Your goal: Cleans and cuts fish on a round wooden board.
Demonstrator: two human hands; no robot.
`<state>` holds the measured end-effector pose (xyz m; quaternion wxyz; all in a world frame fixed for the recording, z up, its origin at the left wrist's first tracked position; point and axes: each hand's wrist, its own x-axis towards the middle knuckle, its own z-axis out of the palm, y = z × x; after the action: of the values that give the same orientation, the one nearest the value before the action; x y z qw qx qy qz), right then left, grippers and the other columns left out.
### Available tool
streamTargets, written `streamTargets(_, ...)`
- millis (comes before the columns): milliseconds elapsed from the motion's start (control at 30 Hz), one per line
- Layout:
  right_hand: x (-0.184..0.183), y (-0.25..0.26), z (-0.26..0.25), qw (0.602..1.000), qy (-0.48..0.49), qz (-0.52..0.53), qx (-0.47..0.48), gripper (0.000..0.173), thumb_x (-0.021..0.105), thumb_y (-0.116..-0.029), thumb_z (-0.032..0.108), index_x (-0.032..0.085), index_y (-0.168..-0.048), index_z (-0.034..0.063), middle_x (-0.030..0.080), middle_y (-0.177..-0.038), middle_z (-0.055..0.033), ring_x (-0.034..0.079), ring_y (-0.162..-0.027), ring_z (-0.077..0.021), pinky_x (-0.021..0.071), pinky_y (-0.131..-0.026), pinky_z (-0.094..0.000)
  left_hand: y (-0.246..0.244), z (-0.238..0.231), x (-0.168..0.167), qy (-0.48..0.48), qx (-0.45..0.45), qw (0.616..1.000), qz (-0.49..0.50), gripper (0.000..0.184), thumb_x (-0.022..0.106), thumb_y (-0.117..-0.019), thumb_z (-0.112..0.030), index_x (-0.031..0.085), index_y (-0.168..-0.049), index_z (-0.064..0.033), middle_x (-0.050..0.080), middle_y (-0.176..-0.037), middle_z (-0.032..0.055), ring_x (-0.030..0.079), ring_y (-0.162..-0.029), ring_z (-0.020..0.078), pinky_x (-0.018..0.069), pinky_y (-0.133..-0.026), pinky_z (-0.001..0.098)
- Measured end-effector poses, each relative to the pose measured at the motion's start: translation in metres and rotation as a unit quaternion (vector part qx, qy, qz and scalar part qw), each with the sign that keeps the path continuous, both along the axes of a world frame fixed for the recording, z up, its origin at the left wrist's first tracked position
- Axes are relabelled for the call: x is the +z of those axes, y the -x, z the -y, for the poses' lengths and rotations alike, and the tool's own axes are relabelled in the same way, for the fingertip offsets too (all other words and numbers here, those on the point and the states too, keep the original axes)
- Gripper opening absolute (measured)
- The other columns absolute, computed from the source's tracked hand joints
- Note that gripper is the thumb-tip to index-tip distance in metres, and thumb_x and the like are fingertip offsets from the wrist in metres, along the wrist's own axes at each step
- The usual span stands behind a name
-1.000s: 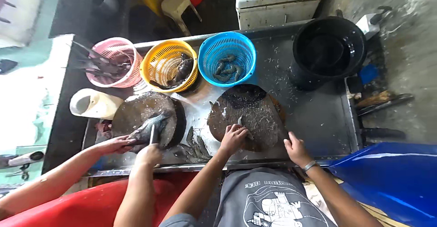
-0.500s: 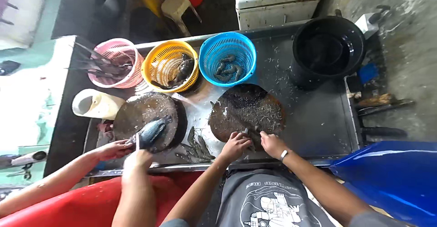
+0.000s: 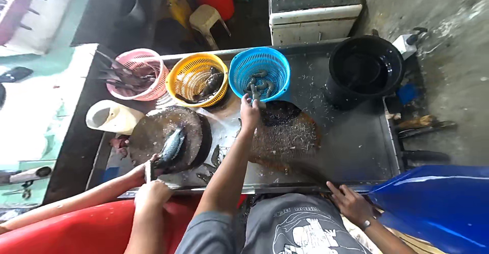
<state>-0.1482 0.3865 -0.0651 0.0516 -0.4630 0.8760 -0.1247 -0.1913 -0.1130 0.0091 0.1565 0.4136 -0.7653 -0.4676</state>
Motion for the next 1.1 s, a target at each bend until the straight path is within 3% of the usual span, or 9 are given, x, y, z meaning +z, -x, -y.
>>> streamTargets(167, 0.030, 0.065, 0.108, 0.980, -0.134, 0.129, -0.072, 0.055, 0.045, -0.1069, 0.021, 0.039, -0.160, 0.0361, 0.059, -0.140, -0.0264, 0.065, -0.115, -0.0482, 0.0539, -0.089, -0.0640, -0.046, -0.006, -0.011, -0.040, 0.024, 0.997, -0.057, 0.047, 0.053, -0.1052, -0.021, 0.045, -0.148, -0.0035, 0.057, -0.142, 0.0199, 0.063, -0.121, 0.0263, 0.0541, -0.100, 0.0436)
streamTargets(333, 0.043, 0.111, 0.133, 0.941, 0.026, 0.281, -0.184, 0.048, 0.043, -0.1107, 0.033, 0.047, -0.156, 0.0197, 0.064, -0.141, -0.0147, 0.064, -0.128, -0.0304, 0.0477, -0.112, -0.0518, -0.187, -0.004, -0.046, 0.094, 0.032, 0.982, 0.158, 0.040, 0.048, -0.1078, -0.033, 0.060, -0.136, -0.0083, 0.068, -0.128, 0.0164, 0.068, -0.114, 0.0306, 0.0539, -0.099, 0.0563)
streamTargets(467, 0.016, 0.022, 0.022, 0.994, -0.026, 0.080, -0.076, 0.045, 0.050, -0.1062, 0.029, 0.055, -0.151, 0.0260, 0.071, -0.110, -0.0187, 0.073, -0.085, -0.0348, 0.0616, -0.070, -0.0526, -0.256, -0.011, -0.070, 0.083, 0.039, 0.914, 0.395, 0.035, 0.053, -0.1005, -0.031, 0.071, -0.126, -0.0141, 0.071, -0.123, 0.0156, 0.067, -0.117, 0.0368, 0.0516, -0.096, 0.0654)
streamTargets(567, -0.004, 0.016, 0.004, 0.999, -0.050, 0.008, -0.013, 0.048, 0.052, -0.1032, 0.025, 0.055, -0.150, 0.0331, 0.071, -0.109, -0.0200, 0.072, -0.085, -0.0391, 0.0597, -0.067, -0.0545, -0.256, -0.012, -0.077, 0.093, 0.037, 0.888, 0.448, 0.036, 0.052, -0.1010, -0.033, 0.072, -0.124, -0.0145, 0.070, -0.126, 0.0152, 0.065, -0.121, 0.0366, 0.0515, -0.096, 0.0644)
streamTargets(667, 0.030, 0.080, 0.089, 0.977, -0.124, 0.138, -0.105, 0.051, 0.041, -0.1097, 0.029, 0.039, -0.160, 0.0326, 0.062, -0.137, -0.0240, 0.067, -0.112, -0.0444, 0.0551, -0.090, -0.0624, -0.231, -0.005, -0.088, 0.090, 0.003, 0.855, 0.512, 0.041, 0.057, -0.0992, -0.041, 0.073, -0.119, -0.0078, 0.067, -0.130, 0.0196, 0.060, -0.127, 0.0413, 0.0507, -0.095, 0.0664)
streamTargets(733, 0.054, 0.128, 0.136, 0.940, -0.068, 0.274, -0.189, 0.048, 0.042, -0.1111, 0.032, 0.044, -0.158, 0.0246, 0.067, -0.131, -0.0180, 0.069, -0.110, -0.0337, 0.0552, -0.098, -0.0521, -0.219, -0.007, -0.104, 0.070, -0.021, 0.834, 0.547, 0.052, 0.064, -0.0952, -0.038, 0.065, -0.127, 0.0034, 0.056, -0.141, 0.0284, 0.050, -0.135, 0.0487, 0.0479, -0.096, 0.0709)
streamTargets(800, 0.066, 0.144, 0.149, 0.867, 0.066, 0.417, -0.267, 0.047, 0.045, -0.1117, 0.034, 0.046, -0.156, 0.0186, 0.066, -0.090, -0.0093, 0.063, -0.063, -0.0186, 0.0564, -0.059, -0.0340, -0.218, -0.010, -0.116, 0.074, -0.059, 0.823, 0.560, 0.058, 0.065, -0.0947, -0.031, 0.056, -0.135, 0.0095, 0.047, -0.148, 0.0335, 0.041, -0.140, 0.0526, 0.0443, -0.098, 0.0726)
streamTargets(867, 0.071, 0.132, 0.138, 0.800, 0.128, 0.512, -0.286, 0.049, 0.041, -0.1126, 0.034, 0.037, -0.158, 0.0158, 0.056, -0.076, -0.0055, 0.054, -0.049, -0.0157, 0.0524, -0.046, -0.0331, -0.220, -0.013, -0.112, 0.069, -0.052, 0.843, 0.532, 0.061, 0.066, -0.0939, -0.029, 0.052, -0.137, 0.0108, 0.048, -0.146, 0.0335, 0.043, -0.140, 0.0511, 0.0432, -0.101, 0.0713)
streamTargets(1100, 0.023, 0.059, 0.099, 0.817, -0.026, 0.488, -0.307, 0.047, 0.036, -0.1107, 0.025, 0.037, -0.152, 0.0019, 0.056, -0.073, -0.0111, 0.058, -0.050, -0.0212, 0.0557, -0.050, -0.0409, -0.173, -0.038, -0.038, 0.276, -0.046, 0.936, 0.214, 0.033, 0.053, -0.1059, -0.022, 0.063, -0.136, -0.0115, 0.064, -0.130, 0.0222, 0.058, -0.124, 0.0424, 0.0467, -0.103, 0.0608)
